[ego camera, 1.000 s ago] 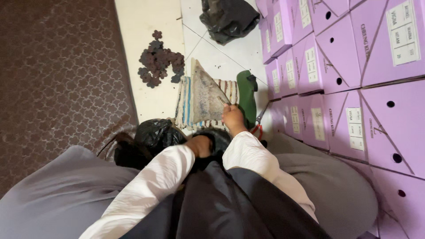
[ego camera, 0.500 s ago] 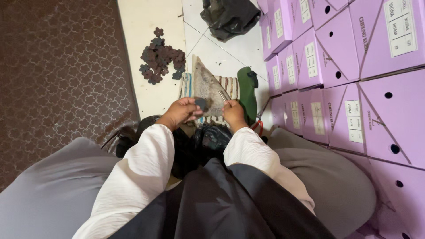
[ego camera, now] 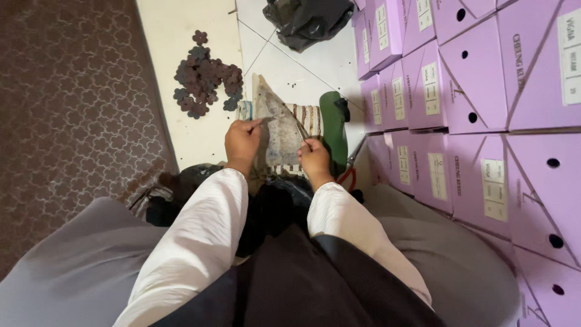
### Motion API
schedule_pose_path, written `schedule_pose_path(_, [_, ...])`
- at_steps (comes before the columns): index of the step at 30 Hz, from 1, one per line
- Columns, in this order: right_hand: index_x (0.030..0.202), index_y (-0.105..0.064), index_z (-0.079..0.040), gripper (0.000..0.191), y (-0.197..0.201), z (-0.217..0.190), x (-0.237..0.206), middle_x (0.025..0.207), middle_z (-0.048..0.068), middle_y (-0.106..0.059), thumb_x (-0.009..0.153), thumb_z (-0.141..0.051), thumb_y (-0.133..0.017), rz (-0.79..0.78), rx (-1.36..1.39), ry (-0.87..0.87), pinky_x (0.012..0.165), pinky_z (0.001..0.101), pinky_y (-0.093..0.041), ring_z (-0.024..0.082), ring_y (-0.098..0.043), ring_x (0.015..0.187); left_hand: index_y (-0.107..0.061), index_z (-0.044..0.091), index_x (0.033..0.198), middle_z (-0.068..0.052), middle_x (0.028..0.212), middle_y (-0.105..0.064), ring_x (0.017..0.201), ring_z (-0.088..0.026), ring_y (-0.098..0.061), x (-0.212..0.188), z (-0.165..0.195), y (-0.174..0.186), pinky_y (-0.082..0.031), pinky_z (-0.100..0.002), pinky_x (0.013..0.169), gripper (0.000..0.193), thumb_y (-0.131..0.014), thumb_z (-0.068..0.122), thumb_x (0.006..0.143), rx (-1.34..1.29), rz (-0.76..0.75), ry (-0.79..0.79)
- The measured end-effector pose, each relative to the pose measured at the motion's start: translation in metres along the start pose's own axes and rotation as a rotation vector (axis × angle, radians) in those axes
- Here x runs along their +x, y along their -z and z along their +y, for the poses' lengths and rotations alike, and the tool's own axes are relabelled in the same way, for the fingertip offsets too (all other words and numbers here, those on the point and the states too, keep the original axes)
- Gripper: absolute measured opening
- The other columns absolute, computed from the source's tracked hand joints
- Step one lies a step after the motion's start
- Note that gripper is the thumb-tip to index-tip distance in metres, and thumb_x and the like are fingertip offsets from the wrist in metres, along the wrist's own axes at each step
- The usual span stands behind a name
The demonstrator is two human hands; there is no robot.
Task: The person picks up small flower-shaped decorations and places them onto a fabric surface. They then use a green handheld tool to press the decorations onto the fabric repeatedly.
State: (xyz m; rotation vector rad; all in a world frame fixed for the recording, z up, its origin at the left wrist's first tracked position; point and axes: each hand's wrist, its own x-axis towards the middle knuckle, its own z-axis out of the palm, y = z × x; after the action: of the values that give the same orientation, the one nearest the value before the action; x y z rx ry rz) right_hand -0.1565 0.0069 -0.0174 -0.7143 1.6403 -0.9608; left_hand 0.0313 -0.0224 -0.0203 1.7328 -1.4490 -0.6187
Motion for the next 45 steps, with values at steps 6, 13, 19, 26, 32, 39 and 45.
schedule_pose_path(6, [0.116, -0.066, 0.0, 0.023, -0.002, 0.002, 0.007, 0.085, 0.005, -0.071, 0.1, -0.017, -0.066, 0.025, -0.018, 0.055, 0.062, 0.0268, -0.054, 0.011, -0.064, 0.068, -0.082, 0.02, 0.096, -0.007, 0.097, -0.073, 0.092, -0.03, -0.067, -0.002, 0.0, -0.006, -0.055, -0.041, 0.082, 0.019, -0.075, 0.01, 0.081, 0.235, -0.114, -0.236])
schedule_pose_path(13, [0.117, -0.068, -0.003, 0.021, -0.008, 0.008, 0.004, 0.087, 0.005, -0.071, 0.098, -0.011, -0.067, 0.043, -0.162, 0.293, 0.068, 0.0259, -0.052, 0.01, -0.063, 0.074, -0.07, 0.012, 0.125, -0.014, 0.116, -0.065, 0.111, -0.037, -0.059, -0.018, -0.008, -0.004, -0.049, -0.045, 0.098, 0.048, -0.075, 0.01, 0.078, 0.13, -0.076, -0.182])
schedule_pose_path(19, [0.116, -0.067, -0.007, 0.016, -0.017, 0.01, 0.009, 0.094, 0.0, -0.073, 0.102, -0.015, -0.063, -0.107, 0.039, 0.344, 0.077, 0.0217, -0.055, 0.006, -0.069, 0.085, -0.073, 0.016, 0.112, -0.011, 0.112, -0.064, 0.109, -0.036, -0.059, -0.021, -0.012, -0.007, -0.049, -0.045, 0.097, 0.036, -0.08, 0.014, 0.077, 0.102, -0.069, -0.069])
schedule_pose_path(26, [0.12, -0.071, -0.006, 0.019, -0.018, 0.011, 0.007, 0.097, 0.002, -0.072, 0.106, -0.016, -0.062, -0.09, -0.057, 0.331, 0.076, 0.0235, -0.051, 0.007, -0.062, 0.085, -0.077, 0.019, 0.106, -0.014, 0.121, -0.062, 0.115, -0.037, -0.058, -0.023, -0.011, -0.014, -0.049, -0.044, 0.1, 0.032, -0.078, 0.009, 0.076, 0.077, -0.062, -0.092])
schedule_pose_path(32, [0.117, -0.071, -0.006, 0.021, -0.018, 0.008, 0.002, 0.094, 0.005, -0.077, 0.104, -0.02, -0.061, -0.135, -0.201, 0.307, 0.079, 0.025, -0.056, 0.01, -0.071, 0.087, -0.076, 0.018, 0.114, -0.015, 0.126, -0.062, 0.118, -0.038, -0.056, -0.022, -0.007, -0.014, -0.048, -0.045, 0.102, 0.039, -0.076, 0.009, 0.076, 0.094, -0.088, -0.045])
schedule_pose_path(39, [0.117, -0.069, -0.005, 0.022, -0.016, 0.014, 0.002, 0.097, 0.006, -0.078, 0.105, -0.02, -0.059, -0.162, -0.219, 0.298, 0.082, 0.0256, -0.057, 0.012, -0.075, 0.092, -0.072, 0.013, 0.112, -0.016, 0.128, -0.061, 0.123, -0.039, -0.054, -0.026, -0.006, -0.017, -0.045, -0.047, 0.103, 0.042, -0.084, 0.02, 0.072, 0.127, -0.053, -0.024])
schedule_pose_path(45, [0.119, -0.068, -0.003, 0.023, -0.016, 0.022, 0.006, 0.101, 0.008, -0.076, 0.106, -0.02, -0.059, -0.123, -0.089, 0.343, 0.084, 0.0264, -0.057, 0.013, -0.072, 0.093, -0.075, 0.015, 0.114, -0.019, 0.132, -0.059, 0.124, -0.041, -0.053, -0.025, -0.009, -0.02, -0.045, -0.047, 0.105, 0.041, -0.083, 0.017, 0.074, 0.1, -0.086, -0.063])
